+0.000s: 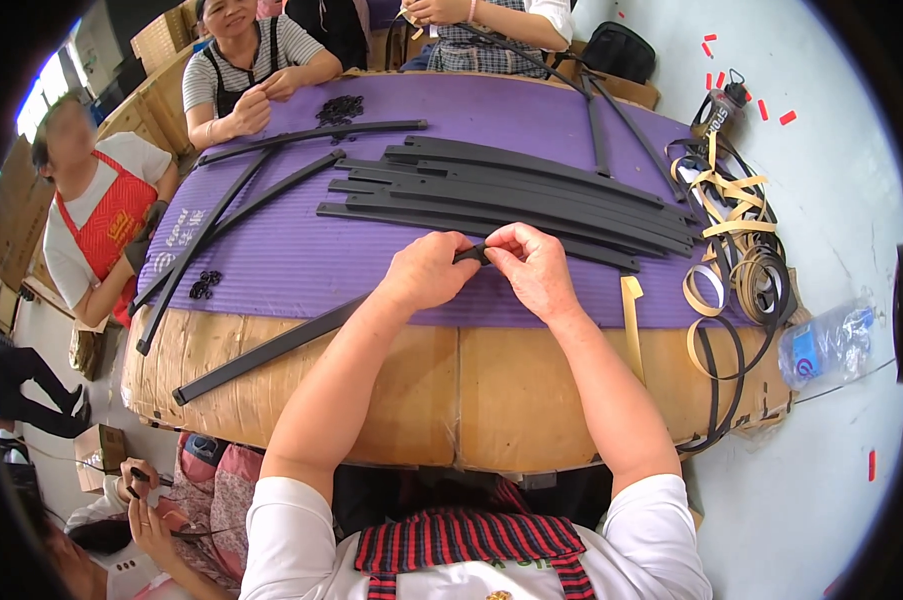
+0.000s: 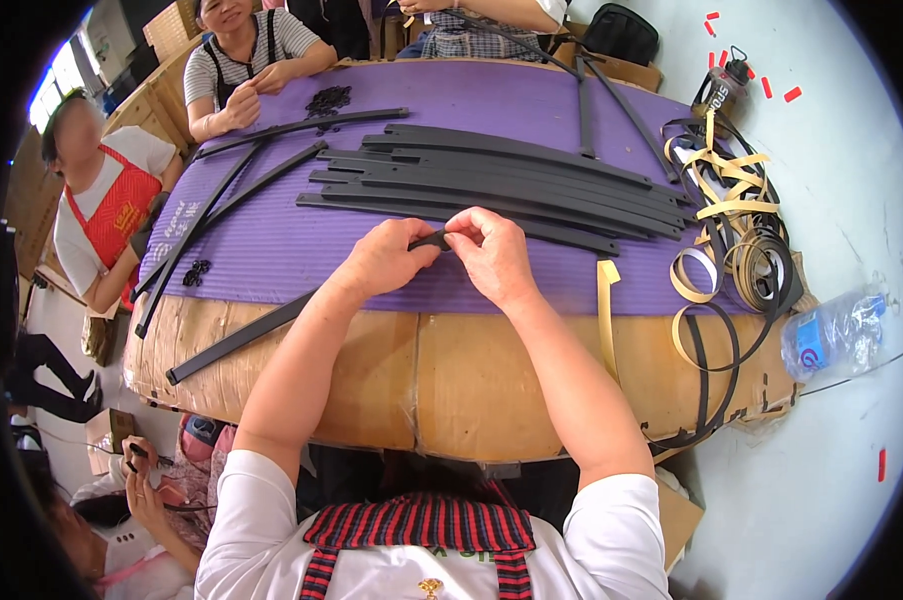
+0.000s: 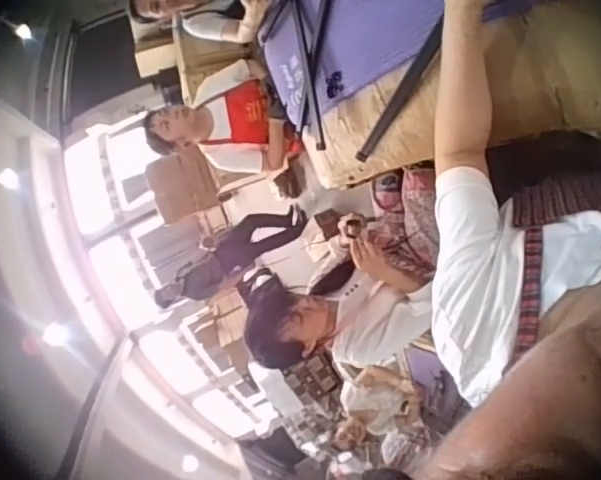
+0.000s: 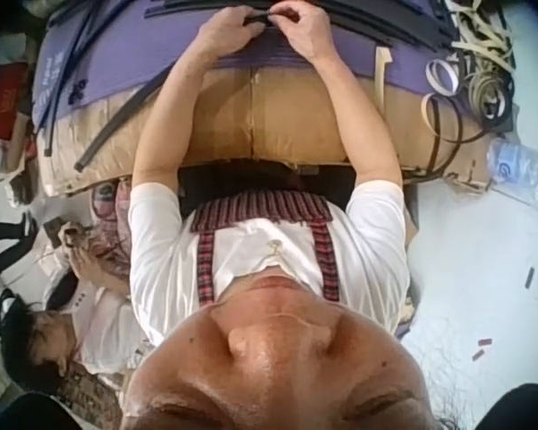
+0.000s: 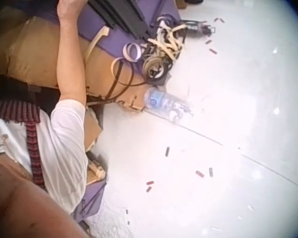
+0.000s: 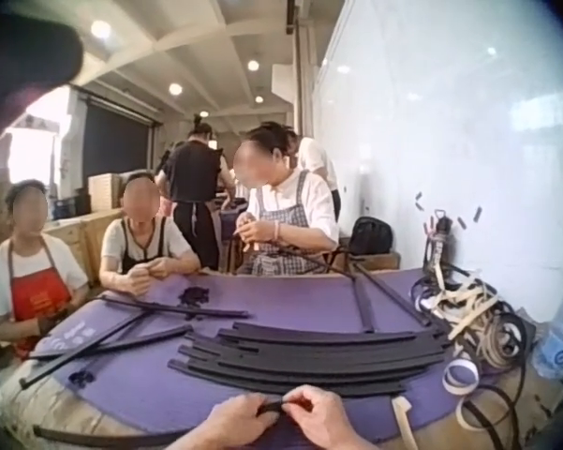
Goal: Assembling long black poles by attaching end caps and applying yellow adhesive tape at a factory workbench.
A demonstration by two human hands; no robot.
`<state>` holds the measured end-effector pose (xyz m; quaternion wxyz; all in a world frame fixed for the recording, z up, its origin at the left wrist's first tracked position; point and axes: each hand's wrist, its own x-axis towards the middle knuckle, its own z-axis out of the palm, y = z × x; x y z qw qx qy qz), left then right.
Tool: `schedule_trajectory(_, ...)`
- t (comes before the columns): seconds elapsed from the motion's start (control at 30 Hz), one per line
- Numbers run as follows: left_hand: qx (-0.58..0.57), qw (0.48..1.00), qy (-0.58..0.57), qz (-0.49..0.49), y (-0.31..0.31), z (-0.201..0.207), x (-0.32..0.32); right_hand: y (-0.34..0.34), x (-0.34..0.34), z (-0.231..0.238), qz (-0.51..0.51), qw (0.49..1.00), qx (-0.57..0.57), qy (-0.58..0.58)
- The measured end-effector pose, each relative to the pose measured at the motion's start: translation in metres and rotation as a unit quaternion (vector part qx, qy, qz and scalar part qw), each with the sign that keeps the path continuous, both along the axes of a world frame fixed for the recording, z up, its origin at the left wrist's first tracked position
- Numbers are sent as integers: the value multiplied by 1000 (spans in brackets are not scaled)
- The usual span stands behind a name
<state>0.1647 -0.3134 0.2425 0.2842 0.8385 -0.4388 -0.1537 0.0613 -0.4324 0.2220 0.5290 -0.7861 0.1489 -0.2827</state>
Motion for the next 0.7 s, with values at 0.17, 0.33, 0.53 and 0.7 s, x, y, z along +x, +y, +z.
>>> schedule_trajectory(0.17, -10, 991, 135, 14, -2, -3, 3, 1, -1, -1, 2, 1000, -5, 5)
schedule_trajectory(0.33, -9, 992, 124, 16, -3, -1, 2, 3, -3, -1, -5, 1000, -15, 11)
schedule_trajectory(0.53, -11, 986, 166, 23, -6, -2, 4, -3, -4, -7, -5, 998, -63, -16)
schedule_trajectory(0.7, -16, 959, 282, 35, -8, 7, 6, -8, -5, -3, 50, 997, 49, 25)
